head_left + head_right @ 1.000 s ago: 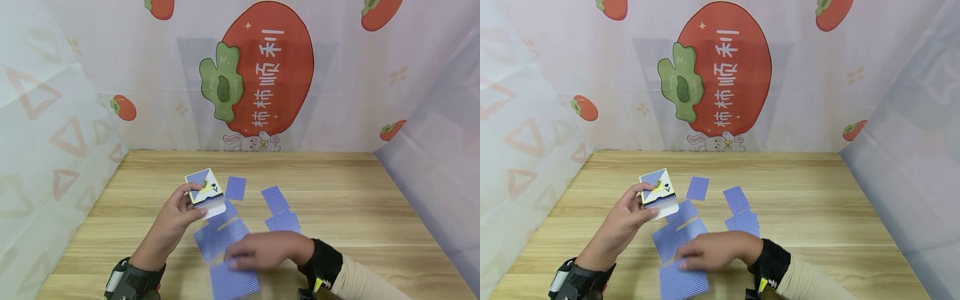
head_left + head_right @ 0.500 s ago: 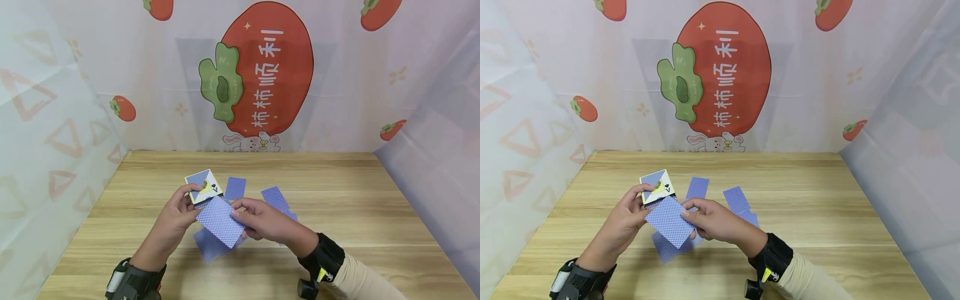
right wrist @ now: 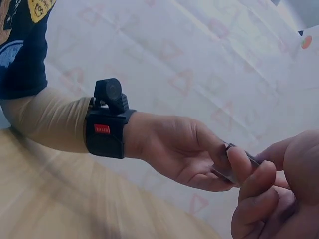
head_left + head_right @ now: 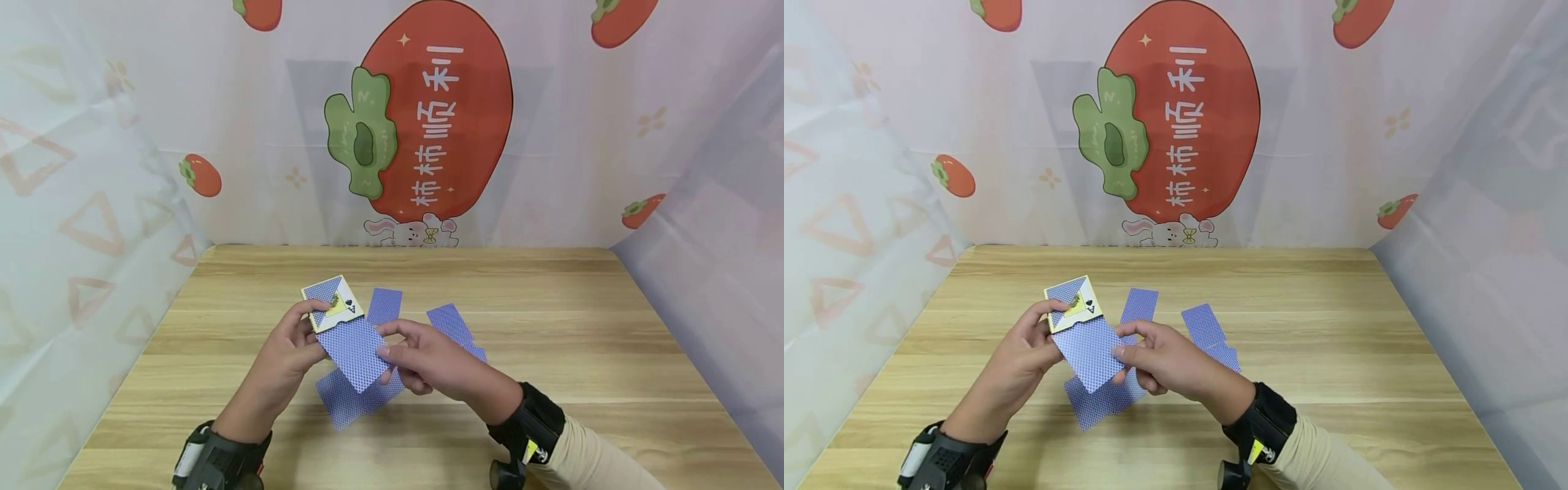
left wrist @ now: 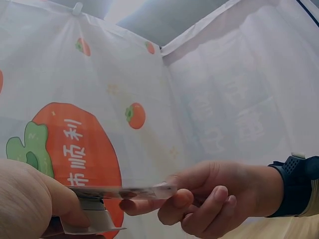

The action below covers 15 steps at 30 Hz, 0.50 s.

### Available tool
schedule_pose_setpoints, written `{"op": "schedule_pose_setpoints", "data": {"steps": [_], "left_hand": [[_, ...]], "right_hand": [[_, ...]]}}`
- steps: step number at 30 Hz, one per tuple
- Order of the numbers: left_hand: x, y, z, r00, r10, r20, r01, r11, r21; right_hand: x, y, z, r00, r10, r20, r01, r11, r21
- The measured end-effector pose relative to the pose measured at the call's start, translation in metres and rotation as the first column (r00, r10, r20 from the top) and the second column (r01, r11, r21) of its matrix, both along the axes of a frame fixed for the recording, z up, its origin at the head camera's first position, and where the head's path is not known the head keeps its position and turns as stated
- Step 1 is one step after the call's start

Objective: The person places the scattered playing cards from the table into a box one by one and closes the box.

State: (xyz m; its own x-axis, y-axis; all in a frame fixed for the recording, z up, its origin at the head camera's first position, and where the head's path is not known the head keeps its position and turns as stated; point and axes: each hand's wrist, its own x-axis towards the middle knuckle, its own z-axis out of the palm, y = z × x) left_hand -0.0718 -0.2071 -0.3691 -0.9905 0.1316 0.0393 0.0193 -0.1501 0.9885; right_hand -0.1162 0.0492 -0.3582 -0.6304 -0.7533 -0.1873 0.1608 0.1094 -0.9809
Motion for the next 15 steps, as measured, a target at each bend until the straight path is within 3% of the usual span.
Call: {"op": "schedule_pose_setpoints", "data": {"steps": [4,7,12,15], "left_hand": [[0.000,0.000,0.001,1.000,0.012,-0.003,-0.012,1.000,-0.012],[0.000,-0.001,0.002,1.000,0.023,-0.005,-0.023,1.000,-0.013],[0.000,0.001,0.002,1.000,0.016,-0.004,-0.016,1.000,-0.004],[0.001,0.003,0.001,1.000,-0.005,0.002,0.005,1.000,-0.014]], "right_hand": [[0.003,-0.002,0.002,1.000,0.000,0.028,0.001,0.999,-0.050],[0.006,-0.003,0.002,1.000,0.007,0.000,-0.007,0.996,-0.094],[0.008,-0.006,0.000,0.987,-0.005,-0.162,-0.013,0.994,-0.111],[0.006,-0.011,-0.002,0.951,-0.074,-0.301,0.063,0.997,-0.047]]}}
